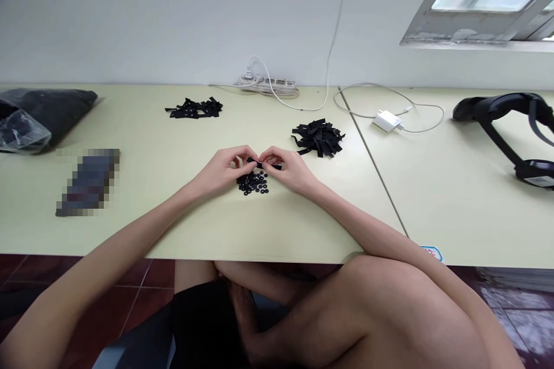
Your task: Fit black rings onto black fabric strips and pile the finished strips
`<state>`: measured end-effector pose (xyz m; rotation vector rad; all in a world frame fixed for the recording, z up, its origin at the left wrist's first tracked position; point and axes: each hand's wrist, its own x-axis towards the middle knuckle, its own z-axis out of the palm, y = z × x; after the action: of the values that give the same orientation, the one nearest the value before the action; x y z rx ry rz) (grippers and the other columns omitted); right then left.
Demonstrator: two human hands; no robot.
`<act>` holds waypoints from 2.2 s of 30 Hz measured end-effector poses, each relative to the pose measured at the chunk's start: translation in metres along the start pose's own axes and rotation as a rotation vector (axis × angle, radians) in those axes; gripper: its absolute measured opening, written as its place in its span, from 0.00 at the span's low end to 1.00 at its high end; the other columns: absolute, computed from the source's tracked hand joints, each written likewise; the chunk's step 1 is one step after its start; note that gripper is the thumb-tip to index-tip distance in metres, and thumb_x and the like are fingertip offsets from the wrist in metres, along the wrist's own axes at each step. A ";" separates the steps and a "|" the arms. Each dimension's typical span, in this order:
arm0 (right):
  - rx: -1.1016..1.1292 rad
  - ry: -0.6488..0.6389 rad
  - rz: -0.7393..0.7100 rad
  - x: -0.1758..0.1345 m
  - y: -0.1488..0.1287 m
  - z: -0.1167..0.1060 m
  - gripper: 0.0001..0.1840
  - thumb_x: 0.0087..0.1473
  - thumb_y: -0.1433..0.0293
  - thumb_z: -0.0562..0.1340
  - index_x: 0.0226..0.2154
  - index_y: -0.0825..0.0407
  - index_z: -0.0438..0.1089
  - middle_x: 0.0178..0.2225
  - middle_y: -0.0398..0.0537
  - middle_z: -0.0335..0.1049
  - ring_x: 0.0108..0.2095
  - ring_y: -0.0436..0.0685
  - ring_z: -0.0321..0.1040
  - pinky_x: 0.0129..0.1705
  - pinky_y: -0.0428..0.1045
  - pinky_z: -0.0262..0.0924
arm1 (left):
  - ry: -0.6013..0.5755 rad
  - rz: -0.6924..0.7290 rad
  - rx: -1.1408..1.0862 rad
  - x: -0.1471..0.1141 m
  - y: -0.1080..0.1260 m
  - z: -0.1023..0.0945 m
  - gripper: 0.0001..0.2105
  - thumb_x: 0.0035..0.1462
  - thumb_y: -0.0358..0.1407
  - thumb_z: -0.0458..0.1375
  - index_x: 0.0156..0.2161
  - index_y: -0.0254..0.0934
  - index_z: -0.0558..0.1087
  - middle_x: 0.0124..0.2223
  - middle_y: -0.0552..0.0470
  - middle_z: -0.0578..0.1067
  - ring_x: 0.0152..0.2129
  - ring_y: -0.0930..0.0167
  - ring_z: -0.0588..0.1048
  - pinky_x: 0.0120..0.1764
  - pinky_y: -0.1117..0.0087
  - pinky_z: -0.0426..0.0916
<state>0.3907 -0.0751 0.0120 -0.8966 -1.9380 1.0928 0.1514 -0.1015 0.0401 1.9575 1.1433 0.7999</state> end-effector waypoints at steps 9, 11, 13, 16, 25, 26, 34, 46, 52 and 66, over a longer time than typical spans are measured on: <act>0.003 0.002 -0.008 0.001 0.004 0.000 0.09 0.64 0.58 0.70 0.40 0.46 0.77 0.38 0.47 0.83 0.39 0.59 0.78 0.50 0.60 0.74 | 0.001 -0.002 0.007 -0.001 0.002 0.002 0.07 0.71 0.41 0.63 0.46 0.42 0.82 0.38 0.53 0.80 0.33 0.68 0.72 0.39 0.65 0.64; -0.015 0.007 -0.015 0.001 0.003 0.000 0.08 0.64 0.59 0.69 0.40 0.46 0.76 0.39 0.46 0.82 0.38 0.59 0.77 0.50 0.60 0.74 | 0.007 0.001 0.002 -0.001 0.001 0.002 0.08 0.72 0.42 0.63 0.46 0.42 0.81 0.38 0.52 0.81 0.33 0.68 0.73 0.39 0.65 0.65; -0.022 0.015 -0.009 0.000 0.000 -0.001 0.08 0.64 0.59 0.69 0.40 0.45 0.76 0.38 0.46 0.82 0.38 0.60 0.77 0.49 0.60 0.74 | 0.020 0.001 -0.005 0.000 0.000 0.001 0.08 0.72 0.42 0.62 0.46 0.42 0.81 0.38 0.52 0.82 0.33 0.67 0.73 0.39 0.65 0.65; 0.032 0.036 0.021 0.001 -0.003 -0.002 0.09 0.64 0.58 0.70 0.40 0.46 0.76 0.39 0.47 0.82 0.40 0.60 0.79 0.49 0.59 0.75 | 0.059 -0.002 0.003 0.002 -0.002 -0.002 0.09 0.73 0.43 0.61 0.46 0.42 0.79 0.38 0.52 0.82 0.32 0.67 0.74 0.39 0.65 0.66; -0.037 0.592 0.003 0.011 0.017 -0.038 0.06 0.64 0.63 0.68 0.42 0.46 0.74 0.38 0.47 0.81 0.43 0.61 0.80 0.52 0.59 0.74 | -0.038 0.009 0.154 0.004 -0.013 -0.007 0.13 0.74 0.45 0.60 0.50 0.43 0.84 0.55 0.44 0.80 0.51 0.59 0.77 0.52 0.59 0.72; -0.085 0.666 -0.018 0.012 0.021 -0.044 0.05 0.65 0.63 0.67 0.41 0.45 0.74 0.38 0.47 0.81 0.43 0.61 0.80 0.53 0.59 0.73 | -0.058 0.010 0.130 0.003 -0.013 -0.005 0.13 0.74 0.45 0.60 0.50 0.42 0.84 0.56 0.44 0.80 0.50 0.60 0.77 0.52 0.59 0.72; -0.337 0.839 -0.042 0.014 0.053 -0.073 0.05 0.68 0.66 0.60 0.45 0.45 0.71 0.47 0.53 0.78 0.51 0.65 0.75 0.61 0.63 0.69 | 0.063 0.009 0.121 0.014 -0.033 -0.016 0.14 0.74 0.42 0.57 0.51 0.38 0.83 0.57 0.41 0.81 0.54 0.57 0.80 0.60 0.53 0.74; -0.405 0.735 -0.089 0.015 0.051 -0.070 0.10 0.65 0.72 0.57 0.41 0.44 0.72 0.45 0.52 0.78 0.52 0.65 0.70 0.59 0.61 0.69 | 0.548 -0.351 0.674 0.044 -0.113 -0.084 0.35 0.70 0.40 0.55 0.78 0.29 0.62 0.85 0.33 0.51 0.83 0.47 0.44 0.82 0.42 0.38; -0.352 0.670 -0.111 0.016 0.048 -0.063 0.10 0.66 0.71 0.56 0.40 0.44 0.73 0.44 0.51 0.80 0.50 0.65 0.71 0.58 0.62 0.69 | 0.526 -0.304 0.662 0.055 -0.119 -0.102 0.21 0.68 0.36 0.53 0.61 0.35 0.76 0.80 0.35 0.62 0.79 0.45 0.53 0.79 0.39 0.46; -0.258 0.579 -0.133 0.012 0.034 -0.050 0.10 0.66 0.70 0.58 0.39 0.45 0.75 0.44 0.52 0.80 0.49 0.63 0.75 0.57 0.62 0.71 | 0.648 -0.175 0.223 0.053 -0.090 -0.092 0.03 0.70 0.35 0.57 0.41 0.40 0.71 0.50 0.41 0.79 0.52 0.56 0.77 0.64 0.49 0.72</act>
<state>0.4342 -0.0321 0.0034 -1.0634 -1.6320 0.4374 0.0599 0.0027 0.0247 1.7769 1.8182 1.3079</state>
